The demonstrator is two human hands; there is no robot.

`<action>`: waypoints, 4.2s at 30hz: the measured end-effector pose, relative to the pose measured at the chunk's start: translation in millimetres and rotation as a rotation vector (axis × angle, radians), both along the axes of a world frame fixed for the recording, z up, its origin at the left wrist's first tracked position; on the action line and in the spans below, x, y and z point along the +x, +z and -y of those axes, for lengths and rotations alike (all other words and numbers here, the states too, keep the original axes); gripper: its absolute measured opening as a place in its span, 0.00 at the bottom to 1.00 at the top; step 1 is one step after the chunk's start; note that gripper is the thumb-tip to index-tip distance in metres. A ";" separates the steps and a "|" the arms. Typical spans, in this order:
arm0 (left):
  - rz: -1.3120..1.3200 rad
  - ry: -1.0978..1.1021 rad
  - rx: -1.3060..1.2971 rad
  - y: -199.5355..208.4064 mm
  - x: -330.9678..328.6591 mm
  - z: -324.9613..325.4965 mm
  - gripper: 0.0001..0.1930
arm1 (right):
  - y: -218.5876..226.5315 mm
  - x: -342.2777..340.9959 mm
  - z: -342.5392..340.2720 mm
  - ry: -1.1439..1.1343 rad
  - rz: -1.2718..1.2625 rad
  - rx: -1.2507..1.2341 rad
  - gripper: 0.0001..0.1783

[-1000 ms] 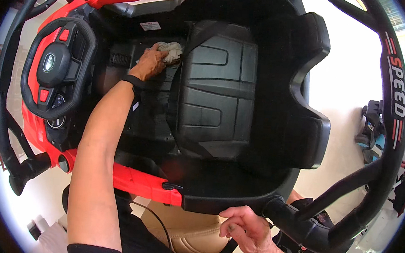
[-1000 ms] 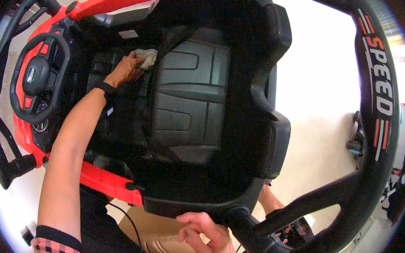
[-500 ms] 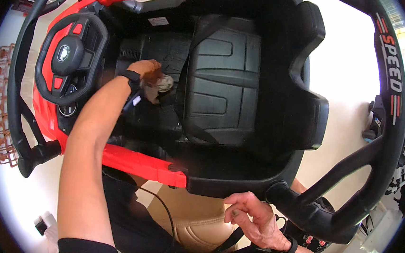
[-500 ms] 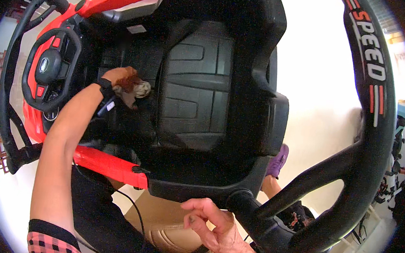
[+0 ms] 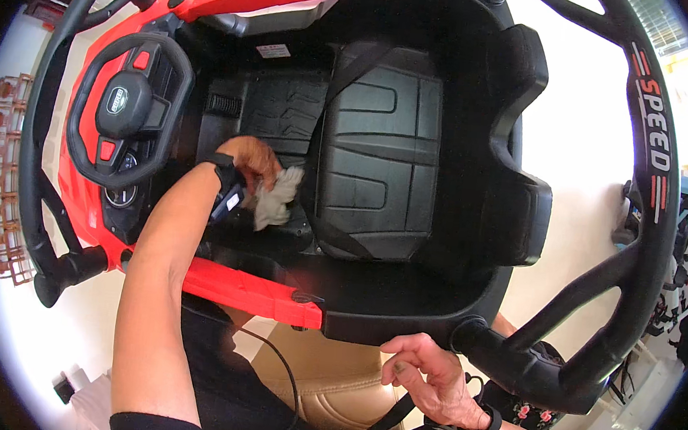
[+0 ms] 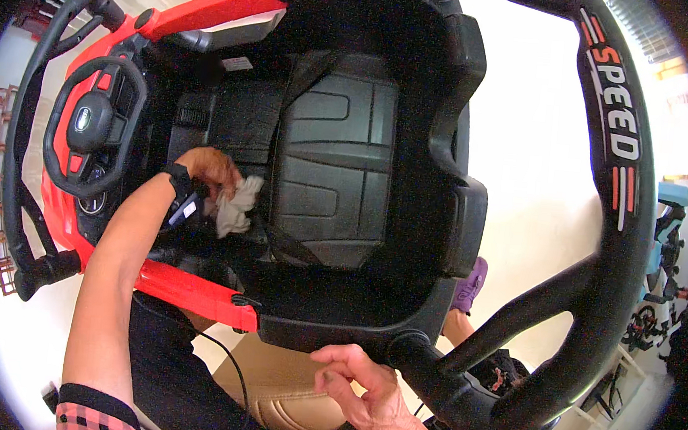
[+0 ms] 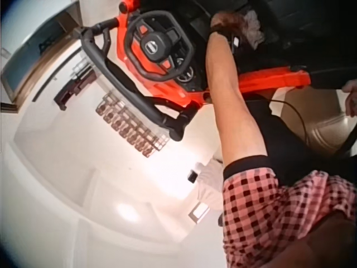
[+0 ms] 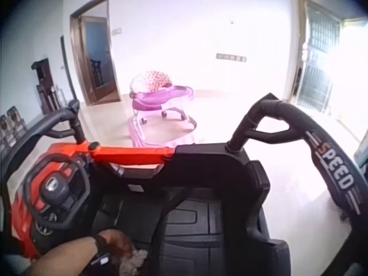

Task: The person wipes the exterior and interior of a red toy car with a cloth, then moves to a blue toy car and wipes its exterior surfaces.

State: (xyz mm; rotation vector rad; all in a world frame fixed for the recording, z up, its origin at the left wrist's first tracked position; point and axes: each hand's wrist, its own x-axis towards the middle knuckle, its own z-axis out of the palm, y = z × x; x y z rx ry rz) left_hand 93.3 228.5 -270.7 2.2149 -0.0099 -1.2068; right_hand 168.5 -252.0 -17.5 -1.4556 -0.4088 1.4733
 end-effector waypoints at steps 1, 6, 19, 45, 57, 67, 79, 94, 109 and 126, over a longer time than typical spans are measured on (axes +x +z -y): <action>0.011 0.127 -0.070 5.4 5.7 -7.3 0.13 | 0.6 0.3 1.4 0.005 0.009 0.000 0.14; -0.017 0.917 0.186 63.9 55.4 -2.9 0.12 | 2.4 -0.1 -1.6 -0.002 0.050 -0.059 0.14; 0.604 1.078 0.790 -25.5 82.6 -45.7 0.22 | 4.6 0.0 -9.4 -0.008 0.012 -0.053 0.12; -0.256 0.072 0.237 44.6 44.2 80.4 0.19 | -9.1 -0.3 5.3 0.077 0.149 0.068 0.13; 0.012 0.214 0.960 15.9 -41.9 1.0 0.12 | -6.9 3.4 4.3 0.145 0.098 0.062 0.15; -0.395 -0.034 0.421 3.1 -33.7 46.4 0.19 | -9.4 3.1 6.5 0.140 0.077 0.050 0.15; -0.070 0.437 -0.062 16.6 4.1 67.3 0.15 | -11.7 0.2 6.5 0.107 0.085 0.087 0.15; 0.260 0.301 0.181 8.2 25.8 55.2 0.12 | -13.0 -4.8 3.7 0.077 0.131 0.116 0.13; -0.415 0.063 0.163 141.3 44.8 114.2 0.23 | -9.8 -12.5 7.0 0.010 0.269 0.194 0.12; 0.400 0.692 -0.307 343.8 15.3 256.5 0.15 | -19.3 -7.7 36.0 -0.085 0.589 0.327 0.10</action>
